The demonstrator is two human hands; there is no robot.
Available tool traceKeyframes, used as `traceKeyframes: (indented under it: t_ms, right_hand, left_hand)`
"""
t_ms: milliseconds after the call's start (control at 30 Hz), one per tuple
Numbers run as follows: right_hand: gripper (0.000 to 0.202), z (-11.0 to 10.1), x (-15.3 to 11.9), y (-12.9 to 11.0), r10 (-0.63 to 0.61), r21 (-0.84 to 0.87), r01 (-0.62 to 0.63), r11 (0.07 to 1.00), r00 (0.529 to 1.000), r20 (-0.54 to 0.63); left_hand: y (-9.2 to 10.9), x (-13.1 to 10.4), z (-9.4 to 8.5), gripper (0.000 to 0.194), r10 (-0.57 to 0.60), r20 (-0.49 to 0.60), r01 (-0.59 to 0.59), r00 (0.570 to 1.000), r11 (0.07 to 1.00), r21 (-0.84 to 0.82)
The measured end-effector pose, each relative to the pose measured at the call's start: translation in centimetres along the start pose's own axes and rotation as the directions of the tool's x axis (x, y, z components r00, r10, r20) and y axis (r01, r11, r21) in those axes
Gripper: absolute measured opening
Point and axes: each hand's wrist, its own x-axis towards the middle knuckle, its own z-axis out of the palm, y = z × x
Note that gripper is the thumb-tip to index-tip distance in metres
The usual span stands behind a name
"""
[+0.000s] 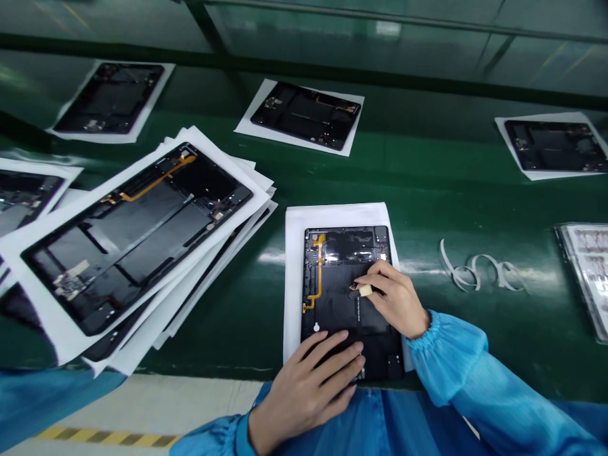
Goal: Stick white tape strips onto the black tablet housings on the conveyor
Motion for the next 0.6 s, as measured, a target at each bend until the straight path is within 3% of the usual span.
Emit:
traceKeyframes:
  t_ms: [600]
  right_hand:
    - [0.027,0.15,0.04,-0.19,-0.027,-0.065,0.027,0.998,1.000,-0.012]
  left_hand:
    - [0.00,0.31,-0.23,0.022,0.007,0.012,-0.006,1.000,1.000,-0.006]
